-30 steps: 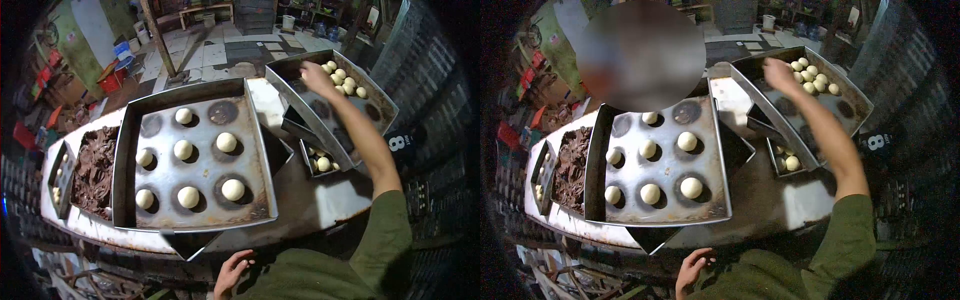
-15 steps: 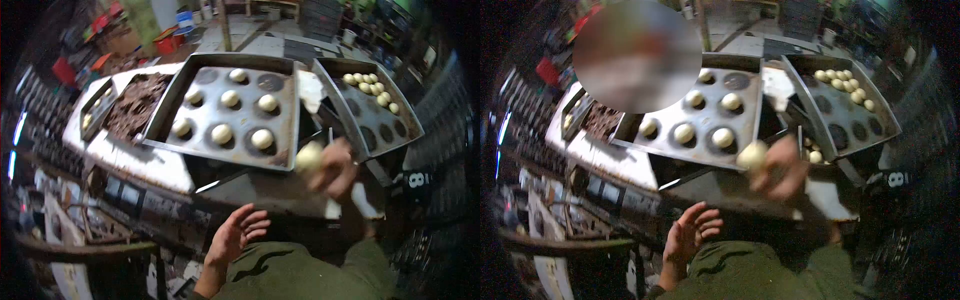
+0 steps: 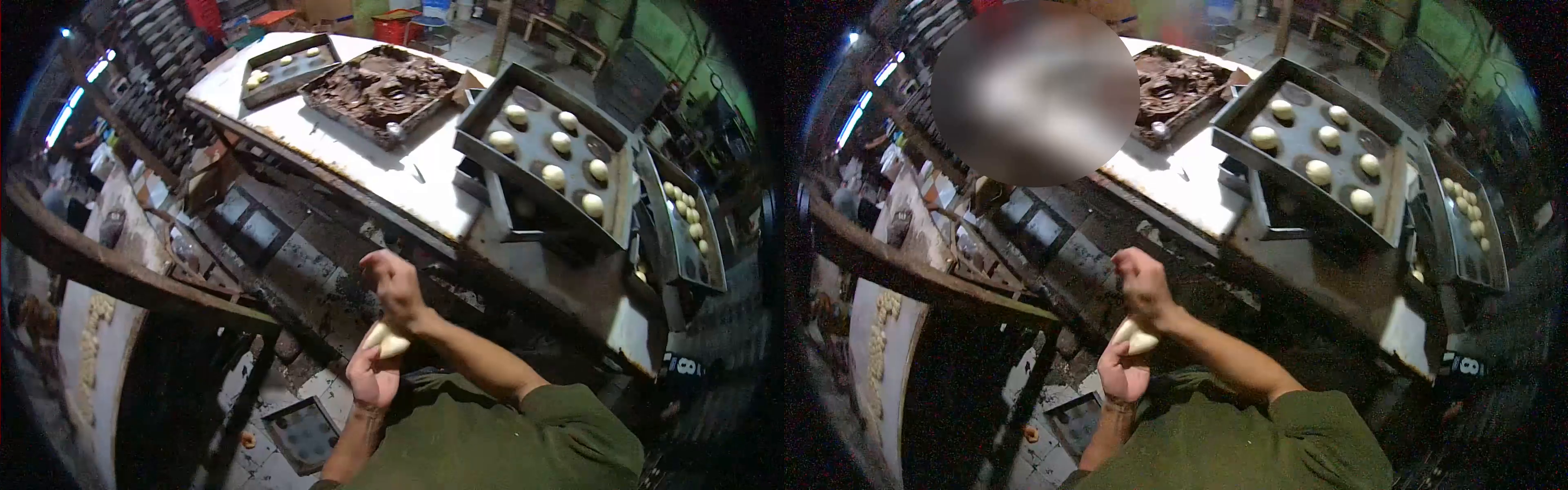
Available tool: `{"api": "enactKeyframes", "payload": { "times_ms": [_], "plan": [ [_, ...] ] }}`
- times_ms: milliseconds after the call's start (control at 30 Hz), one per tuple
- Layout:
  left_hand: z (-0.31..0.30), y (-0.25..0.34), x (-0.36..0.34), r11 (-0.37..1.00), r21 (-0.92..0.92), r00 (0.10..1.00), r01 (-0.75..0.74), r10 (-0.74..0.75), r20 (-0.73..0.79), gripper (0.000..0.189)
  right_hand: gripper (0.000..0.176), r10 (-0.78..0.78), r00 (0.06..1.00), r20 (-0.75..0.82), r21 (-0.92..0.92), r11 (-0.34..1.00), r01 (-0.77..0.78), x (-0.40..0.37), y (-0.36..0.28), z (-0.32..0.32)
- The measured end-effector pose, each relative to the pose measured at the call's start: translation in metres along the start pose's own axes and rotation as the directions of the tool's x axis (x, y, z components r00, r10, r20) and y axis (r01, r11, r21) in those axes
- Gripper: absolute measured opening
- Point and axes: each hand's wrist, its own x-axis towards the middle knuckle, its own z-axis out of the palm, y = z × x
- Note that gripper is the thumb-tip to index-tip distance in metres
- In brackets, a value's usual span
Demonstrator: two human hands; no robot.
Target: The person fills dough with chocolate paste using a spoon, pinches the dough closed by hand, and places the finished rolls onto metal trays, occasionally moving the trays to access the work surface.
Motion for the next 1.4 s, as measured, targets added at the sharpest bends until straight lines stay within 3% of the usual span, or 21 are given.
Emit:
{"api": "enactKeyframes", "payload": {
  "times_ms": [67,100,133,200,267,333,367,433,533,567,667,733,800,833,933,1000,1033,1200,1300,1333,1400],
  "plan": [
    [0.003,0.019,0.010,0.982,0.153,0.994,-0.111,0.109,0.018,0.050,0.038,-0.051,0.995,-0.087,0.017,0.998,0.053,0.023,0.011,0.015],
    [0.014,0.026,0.021,0.919,0.307,0.959,-0.249,0.278,-0.054,0.049,0.039,-0.030,0.995,-0.095,0.063,0.997,0.036,0.025,0.005,0.018],
    [0.020,0.031,0.038,0.913,0.305,0.951,-0.270,0.302,-0.062,0.049,0.038,-0.068,0.993,-0.094,0.117,0.990,0.079,0.028,0.005,0.029],
    [0.024,0.037,0.066,0.978,0.029,0.977,-0.205,0.207,-0.056,0.052,0.037,-0.328,0.945,-0.018,0.103,0.939,0.328,0.062,0.030,0.040],
    [0.010,0.059,0.102,0.991,-0.122,0.993,-0.063,0.075,0.096,0.054,0.031,-0.081,0.987,-0.137,-0.025,0.997,0.078,0.122,0.039,0.031],
    [0.017,0.077,0.132,0.977,-0.207,0.976,0.060,-0.014,0.219,0.050,0.045,-0.418,0.838,-0.349,-0.561,0.810,0.170,0.188,0.102,0.018],
    [0.018,0.082,0.150,0.979,-0.200,0.975,0.045,0.001,0.222,0.050,0.052,-0.358,0.844,-0.399,-0.612,0.790,0.046,0.211,0.119,0.006],
    [0.009,0.083,0.190,0.992,0.119,0.996,-0.037,0.046,-0.071,0.045,0.062,-0.285,0.830,-0.481,-0.619,0.780,-0.091,0.253,0.154,-0.014],
    [0.000,0.075,0.256,0.965,0.246,0.982,0.088,-0.042,-0.186,0.044,0.054,-0.066,0.894,-0.443,-0.501,0.845,-0.186,0.273,0.181,-0.021],
    [0.001,0.071,0.276,0.958,0.275,0.982,0.081,-0.030,-0.185,0.043,0.047,-0.153,0.891,-0.426,-0.554,0.823,-0.124,0.266,0.172,-0.022],
    [0.015,0.061,0.330,0.859,0.511,0.994,0.015,0.041,-0.098,0.047,0.032,-0.289,0.877,-0.384,-0.506,0.860,0.062,0.244,0.139,-0.009],
    [0.034,0.070,0.351,0.529,0.849,0.985,-0.005,-0.146,0.097,0.059,0.032,-0.280,0.907,-0.313,-0.455,0.883,0.116,0.256,0.113,-0.001],
    [0.042,0.064,0.367,0.706,0.708,0.918,-0.010,-0.274,0.286,0.061,0.031,-0.157,0.902,-0.402,-0.448,0.893,-0.044,0.300,0.098,-0.015],
    [0.051,0.071,0.379,0.876,0.452,0.913,0.170,-0.313,0.263,0.064,0.031,-0.208,0.896,-0.392,-0.541,0.840,-0.042,0.326,0.097,-0.024],
    [0.074,0.122,0.418,0.889,0.206,0.852,0.410,-0.454,0.262,0.068,0.029,-0.142,0.923,-0.358,-0.774,0.598,-0.208,0.404,0.103,-0.049],
    [0.072,0.146,0.450,0.896,0.207,0.820,0.393,-0.443,0.362,0.060,0.030,-0.048,0.929,-0.366,-0.877,0.351,-0.327,0.451,0.125,-0.062],
    [0.074,0.159,0.465,0.884,0.224,0.846,0.410,-0.460,0.269,0.053,0.026,0.076,0.929,-0.363,-0.900,0.229,-0.371,0.471,0.134,-0.066],
    [0.062,0.207,0.523,0.833,0.267,0.859,0.484,-0.511,0.039,0.032,0.018,0.234,0.894,-0.381,-0.917,0.024,-0.398,0.504,0.137,-0.051],
    [0.058,0.216,0.547,0.841,0.194,0.849,0.506,-0.525,0.060,0.033,0.022,0.334,0.900,-0.280,-0.867,0.314,-0.386,0.495,0.131,-0.055],
    [0.059,0.217,0.553,0.850,0.156,0.850,0.503,-0.519,0.091,0.034,0.022,0.341,0.896,-0.283,-0.867,0.308,-0.391,0.488,0.124,-0.057],
    [0.063,0.216,0.562,0.845,0.105,0.842,0.525,-0.533,0.080,0.036,0.030,0.450,0.861,-0.236,-0.423,0.751,-0.508,0.468,0.111,-0.055]
  ]
}}
